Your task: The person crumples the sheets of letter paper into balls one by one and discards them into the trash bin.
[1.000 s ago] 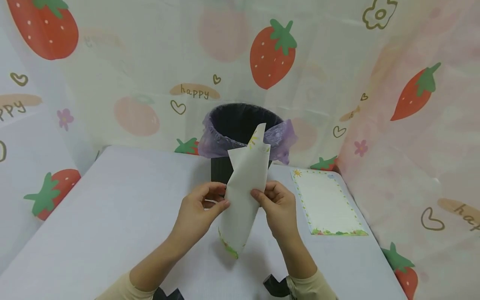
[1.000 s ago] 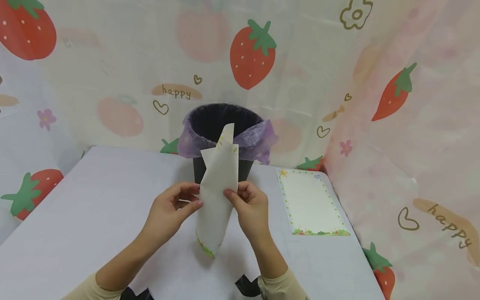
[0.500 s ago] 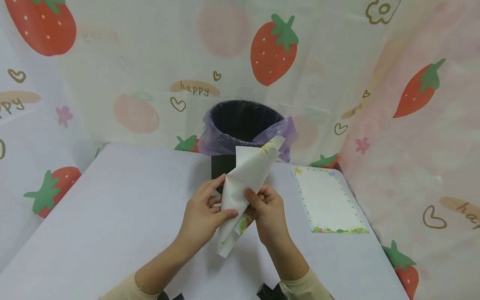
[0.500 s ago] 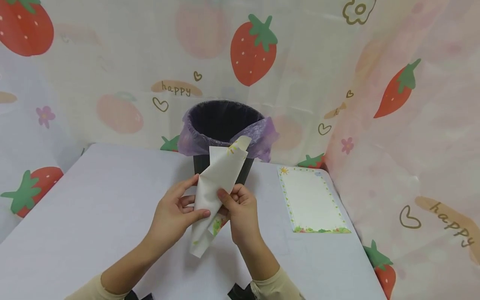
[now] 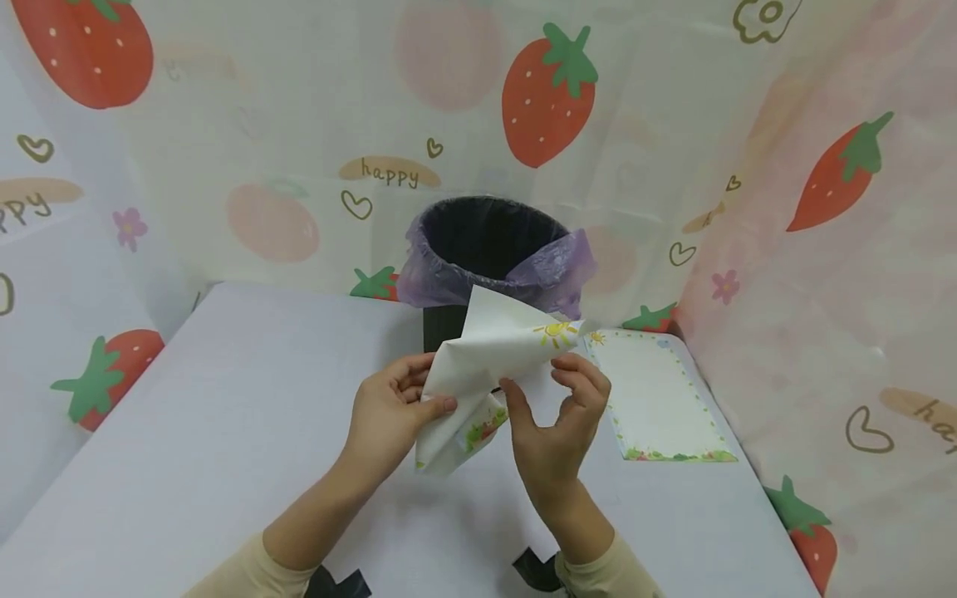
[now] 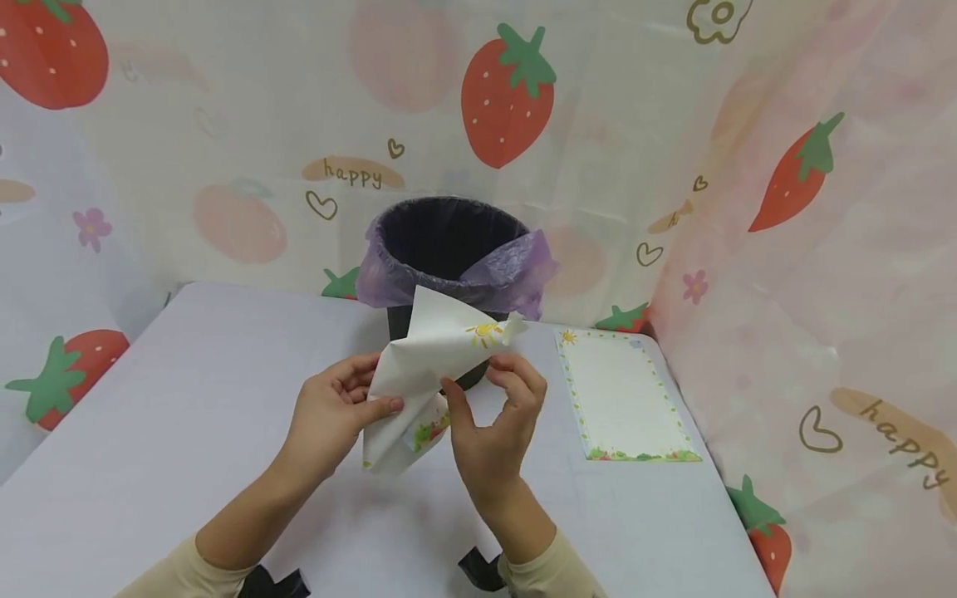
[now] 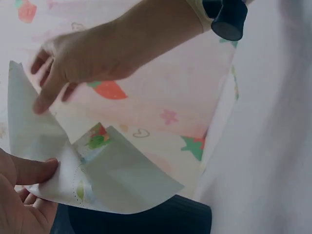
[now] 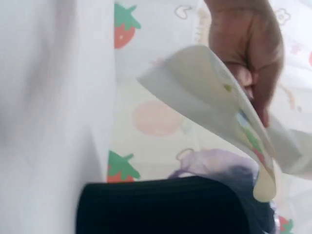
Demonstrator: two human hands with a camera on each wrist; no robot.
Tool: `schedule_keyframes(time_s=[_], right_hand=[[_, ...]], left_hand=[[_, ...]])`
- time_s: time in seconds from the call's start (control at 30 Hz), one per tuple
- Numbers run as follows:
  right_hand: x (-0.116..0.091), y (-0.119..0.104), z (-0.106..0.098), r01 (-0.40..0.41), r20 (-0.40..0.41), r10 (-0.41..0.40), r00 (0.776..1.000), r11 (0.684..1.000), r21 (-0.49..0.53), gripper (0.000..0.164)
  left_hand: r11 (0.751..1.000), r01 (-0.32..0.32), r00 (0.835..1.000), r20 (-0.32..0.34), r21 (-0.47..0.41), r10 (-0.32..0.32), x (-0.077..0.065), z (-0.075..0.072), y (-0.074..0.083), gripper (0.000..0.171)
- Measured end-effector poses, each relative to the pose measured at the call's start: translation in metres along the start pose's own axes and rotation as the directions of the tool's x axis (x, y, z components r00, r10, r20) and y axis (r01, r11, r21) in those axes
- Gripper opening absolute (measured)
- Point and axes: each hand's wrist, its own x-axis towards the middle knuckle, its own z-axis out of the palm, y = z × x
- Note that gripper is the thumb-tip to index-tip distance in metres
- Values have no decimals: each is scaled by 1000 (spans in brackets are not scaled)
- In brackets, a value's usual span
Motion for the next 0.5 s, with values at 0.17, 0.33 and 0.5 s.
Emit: schedule_keyframes(time_s=[0.17, 0.33, 0.5], right_hand=[[16, -1, -7, 233, 185, -204, 961, 961, -151, 71], [20, 3, -14, 249, 409, -162, 898, 953, -170, 104], [21, 8, -19, 234, 523, -131, 842, 963, -136, 119]], left_hand=[[998, 56, 997, 48, 7, -57, 2, -3, 2, 52], [997, 70, 992, 103, -22, -67, 2, -5, 5, 43], [998, 55, 988, 147, -14, -53, 0, -5, 6, 34]])
